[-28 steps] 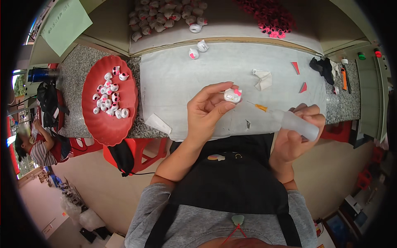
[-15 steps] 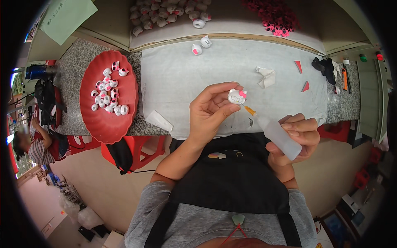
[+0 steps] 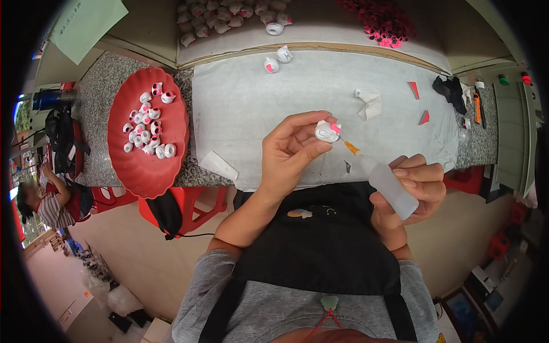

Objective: Applying glue and decorative components to plastic toy heads on an assembly line.

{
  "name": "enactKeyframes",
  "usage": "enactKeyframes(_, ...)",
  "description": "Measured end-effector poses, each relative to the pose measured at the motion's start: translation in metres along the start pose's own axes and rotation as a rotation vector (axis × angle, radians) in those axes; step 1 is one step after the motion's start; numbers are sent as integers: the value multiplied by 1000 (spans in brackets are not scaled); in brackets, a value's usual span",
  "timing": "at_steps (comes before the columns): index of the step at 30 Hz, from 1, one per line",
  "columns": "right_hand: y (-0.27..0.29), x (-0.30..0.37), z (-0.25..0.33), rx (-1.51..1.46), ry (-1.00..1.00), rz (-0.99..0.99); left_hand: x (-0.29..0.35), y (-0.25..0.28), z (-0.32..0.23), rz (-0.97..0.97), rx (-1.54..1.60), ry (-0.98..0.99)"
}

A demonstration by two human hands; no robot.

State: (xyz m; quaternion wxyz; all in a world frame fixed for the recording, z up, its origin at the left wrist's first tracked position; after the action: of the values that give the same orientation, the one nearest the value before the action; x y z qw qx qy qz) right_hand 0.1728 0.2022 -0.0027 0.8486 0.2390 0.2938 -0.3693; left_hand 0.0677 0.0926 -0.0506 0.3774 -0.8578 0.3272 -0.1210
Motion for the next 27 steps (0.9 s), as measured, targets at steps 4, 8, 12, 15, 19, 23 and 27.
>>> enactKeyframes(4, -1, 1, 0, -12, 2, -10, 0, -1, 0, -4, 6, 24)
enactKeyframes(8, -1, 1, 0, -7, -2, 4, 1, -1, 1, 2, 2, 20)
enactKeyframes(12, 0, 2, 0, -6, -6, 6, 1, 0, 3, 18, -27, 5)
enactKeyframes(15, -1, 2, -1, 0, -6, 5, 0, 0, 2, 37, -60, -16)
enactKeyframes(19, -3, 1, -1, 10, 6, 11, 0, 0, 1, 98, -179, -81)
enactKeyframes(23, -4, 1, 0, 15, -1, 21, 0, 0, 2, 133, -211, -105)
enactKeyframes(27, -1, 0, 0, 11, -17, 56, -1, 0, 2, 142, -259, -112)
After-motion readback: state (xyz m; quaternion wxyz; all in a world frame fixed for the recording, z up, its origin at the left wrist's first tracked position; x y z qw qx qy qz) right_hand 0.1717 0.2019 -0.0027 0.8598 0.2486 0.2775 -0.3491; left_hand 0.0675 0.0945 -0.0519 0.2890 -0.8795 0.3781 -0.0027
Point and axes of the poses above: each hand's wrist, its own x-axis away from the middle knuckle, its own y-axis out of the back of the hand, z = x × y, the point moved 2 cm from there along -x, towards the middle knuckle, and after that the axes turned 14 degrees about x, right-handed, at the moved point
